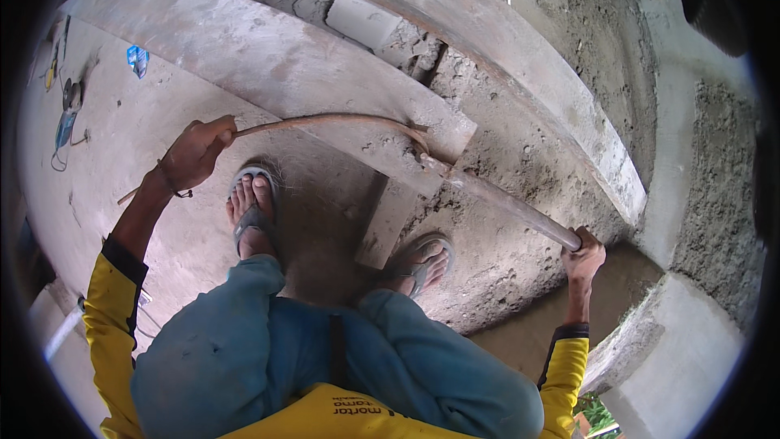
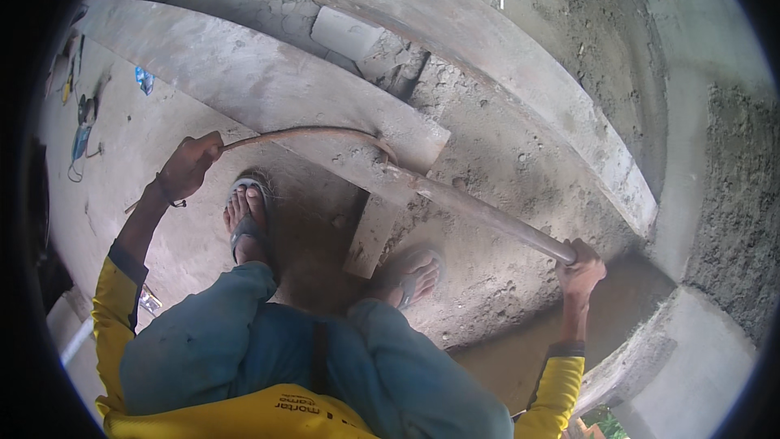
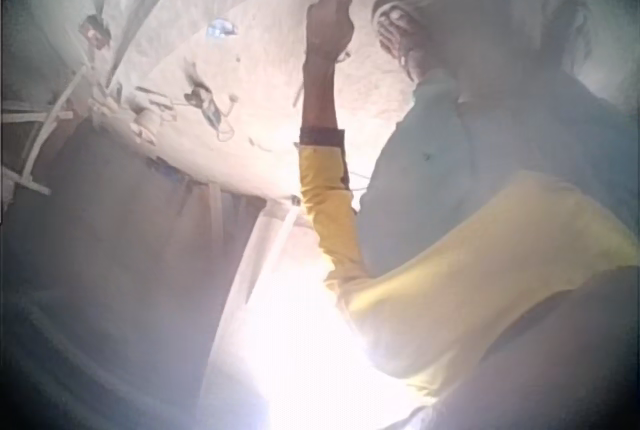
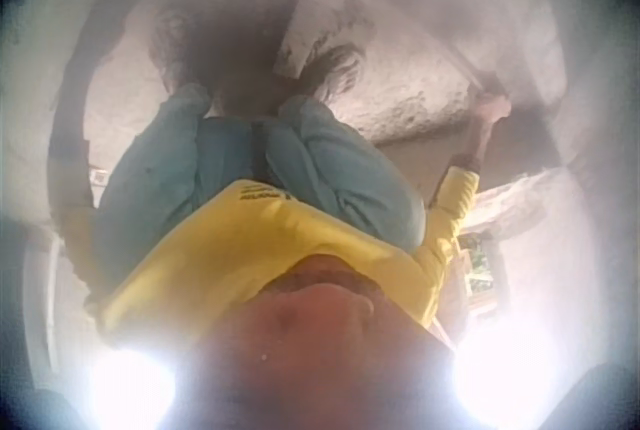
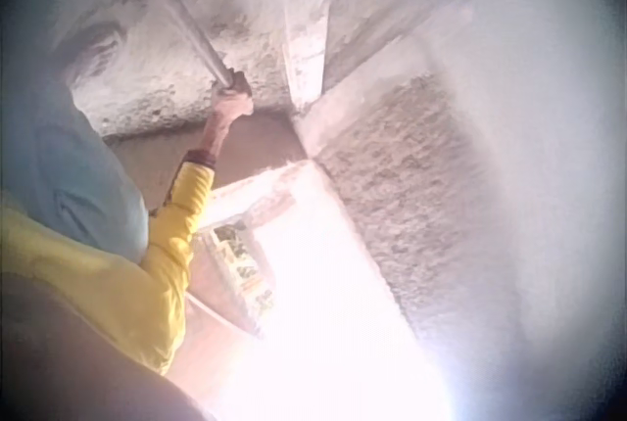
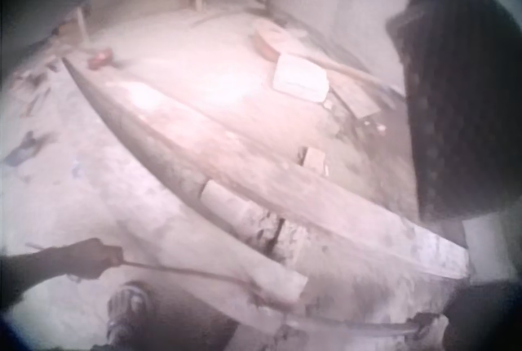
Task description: The person bends a long metal rod using a hammer and a concrete ledge as a fulcrum. They repeatedly strike the rod to create a curve, then adjust and re-bend it to refine the shape.
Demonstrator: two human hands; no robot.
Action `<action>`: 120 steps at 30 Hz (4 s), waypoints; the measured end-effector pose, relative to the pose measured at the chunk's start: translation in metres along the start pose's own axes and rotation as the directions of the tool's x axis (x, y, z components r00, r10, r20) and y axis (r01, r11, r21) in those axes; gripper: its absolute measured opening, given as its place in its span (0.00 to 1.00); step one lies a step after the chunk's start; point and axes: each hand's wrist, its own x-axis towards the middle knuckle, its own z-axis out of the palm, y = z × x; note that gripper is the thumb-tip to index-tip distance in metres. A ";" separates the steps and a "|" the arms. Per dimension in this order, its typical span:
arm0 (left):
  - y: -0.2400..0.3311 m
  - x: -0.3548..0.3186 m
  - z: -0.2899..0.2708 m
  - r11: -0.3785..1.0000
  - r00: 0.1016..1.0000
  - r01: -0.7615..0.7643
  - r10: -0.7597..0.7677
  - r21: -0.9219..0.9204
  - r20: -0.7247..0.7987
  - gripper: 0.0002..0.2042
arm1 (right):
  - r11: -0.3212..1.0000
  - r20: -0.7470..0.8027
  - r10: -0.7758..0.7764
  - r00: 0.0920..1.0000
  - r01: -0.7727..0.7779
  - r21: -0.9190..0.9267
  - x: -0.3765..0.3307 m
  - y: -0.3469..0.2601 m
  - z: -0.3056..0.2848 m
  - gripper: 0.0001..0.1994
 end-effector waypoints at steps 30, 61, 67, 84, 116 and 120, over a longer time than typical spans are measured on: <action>-0.009 -0.008 0.014 0.999 0.997 0.029 -0.031 -0.035 -0.073 0.18 | 0.943 0.043 0.332 0.942 -0.331 -0.023 -0.085 -0.067 0.002 0.08; 0.001 0.022 -0.022 0.997 0.998 -0.059 0.057 0.046 0.041 0.20 | 0.972 -0.033 0.229 0.973 -0.227 0.066 -0.100 -0.058 0.031 0.15; -0.008 0.022 -0.010 0.996 0.998 -0.048 0.051 0.079 -0.045 0.21 | 0.961 -0.055 0.275 0.960 -0.273 0.036 -0.108 -0.065 0.025 0.12; -0.012 0.016 -0.005 0.999 0.997 -0.009 0.013 0.053 -0.077 0.25 | 0.878 -0.055 0.478 0.877 -0.478 0.023 -0.155 -0.115 0.024 0.08; -0.014 0.016 -0.003 0.998 0.995 -0.029 0.034 0.056 -0.091 0.23 | 0.739 0.027 0.673 0.739 -0.671 -0.064 -0.202 -0.154 0.010 0.14; 0.002 0.023 -0.012 0.992 0.995 -0.044 0.054 0.117 -0.082 0.21 | 0.744 0.037 0.668 0.743 -0.669 0.005 -0.197 -0.158 0.015 0.09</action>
